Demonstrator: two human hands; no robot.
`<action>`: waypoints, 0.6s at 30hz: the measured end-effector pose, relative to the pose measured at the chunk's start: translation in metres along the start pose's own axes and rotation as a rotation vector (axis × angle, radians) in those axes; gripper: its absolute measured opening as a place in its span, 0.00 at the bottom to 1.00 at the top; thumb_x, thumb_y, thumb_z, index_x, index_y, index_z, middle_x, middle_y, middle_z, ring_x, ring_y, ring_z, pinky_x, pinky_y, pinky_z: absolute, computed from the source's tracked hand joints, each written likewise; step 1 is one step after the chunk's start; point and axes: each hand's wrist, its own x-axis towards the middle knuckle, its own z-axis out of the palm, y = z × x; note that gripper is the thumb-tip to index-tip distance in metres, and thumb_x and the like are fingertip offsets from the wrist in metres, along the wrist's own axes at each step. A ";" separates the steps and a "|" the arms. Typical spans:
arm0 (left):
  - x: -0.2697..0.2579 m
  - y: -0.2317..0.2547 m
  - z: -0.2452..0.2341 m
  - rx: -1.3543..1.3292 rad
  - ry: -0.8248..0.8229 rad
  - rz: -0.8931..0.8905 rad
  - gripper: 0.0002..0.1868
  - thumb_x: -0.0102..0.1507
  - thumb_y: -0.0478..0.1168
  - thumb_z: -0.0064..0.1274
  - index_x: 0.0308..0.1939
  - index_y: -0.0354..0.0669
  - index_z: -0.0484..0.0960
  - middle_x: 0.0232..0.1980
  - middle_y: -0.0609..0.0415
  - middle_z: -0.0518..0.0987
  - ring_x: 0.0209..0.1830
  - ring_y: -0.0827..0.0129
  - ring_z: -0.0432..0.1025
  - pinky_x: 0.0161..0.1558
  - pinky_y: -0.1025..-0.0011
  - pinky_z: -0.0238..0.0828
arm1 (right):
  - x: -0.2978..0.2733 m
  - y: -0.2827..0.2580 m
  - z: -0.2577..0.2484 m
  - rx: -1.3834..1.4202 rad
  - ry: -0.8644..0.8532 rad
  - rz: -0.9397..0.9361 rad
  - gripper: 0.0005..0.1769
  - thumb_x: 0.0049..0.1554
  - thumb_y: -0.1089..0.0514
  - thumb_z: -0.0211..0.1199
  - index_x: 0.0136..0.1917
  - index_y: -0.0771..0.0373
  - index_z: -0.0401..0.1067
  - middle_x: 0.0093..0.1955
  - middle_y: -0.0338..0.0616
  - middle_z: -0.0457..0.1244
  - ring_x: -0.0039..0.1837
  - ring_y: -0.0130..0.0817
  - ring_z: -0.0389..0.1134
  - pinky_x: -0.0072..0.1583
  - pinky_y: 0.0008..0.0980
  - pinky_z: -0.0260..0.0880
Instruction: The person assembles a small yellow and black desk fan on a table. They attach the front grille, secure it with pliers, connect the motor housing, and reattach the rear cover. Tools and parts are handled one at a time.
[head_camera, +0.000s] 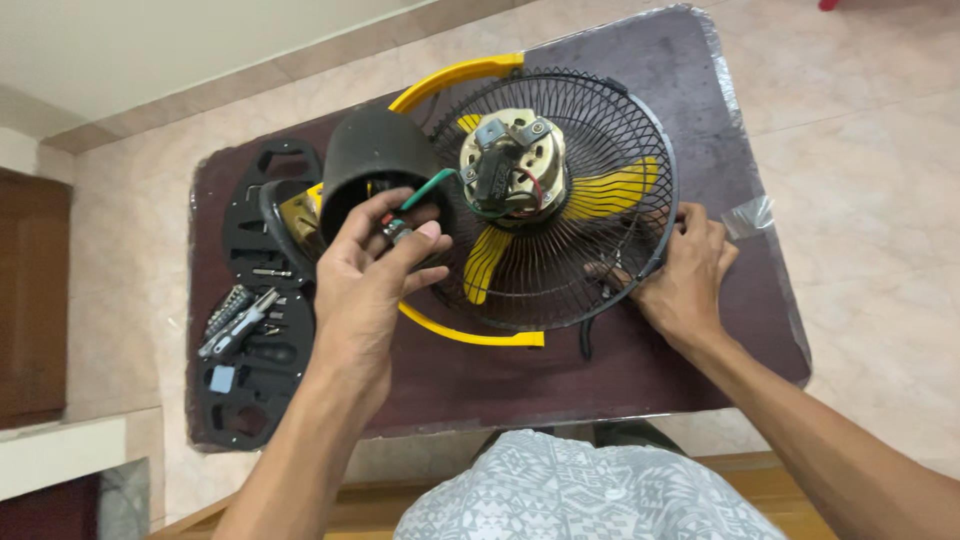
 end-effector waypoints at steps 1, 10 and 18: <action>-0.001 0.000 0.001 0.000 -0.002 -0.006 0.24 0.60 0.39 0.59 0.59 0.39 0.77 0.49 0.53 0.81 0.47 0.69 0.79 0.46 0.68 0.79 | -0.001 -0.003 0.003 -0.004 0.027 0.029 0.43 0.40 0.31 0.79 0.56 0.63 0.76 0.64 0.53 0.56 0.68 0.53 0.52 0.69 0.56 0.45; -0.005 0.002 0.010 0.024 0.021 -0.023 0.23 0.59 0.40 0.59 0.57 0.37 0.78 0.50 0.50 0.83 0.49 0.66 0.80 0.49 0.66 0.79 | -0.008 0.003 0.014 0.073 0.071 0.043 0.31 0.46 0.44 0.75 0.57 0.61 0.75 0.64 0.47 0.60 0.69 0.49 0.53 0.71 0.53 0.45; -0.007 -0.001 0.013 0.014 0.020 -0.029 0.23 0.59 0.42 0.58 0.57 0.38 0.78 0.52 0.50 0.83 0.49 0.67 0.80 0.49 0.66 0.79 | -0.023 -0.005 0.039 0.143 0.177 0.008 0.39 0.53 0.55 0.68 0.71 0.75 0.58 0.68 0.54 0.55 0.72 0.53 0.49 0.73 0.56 0.38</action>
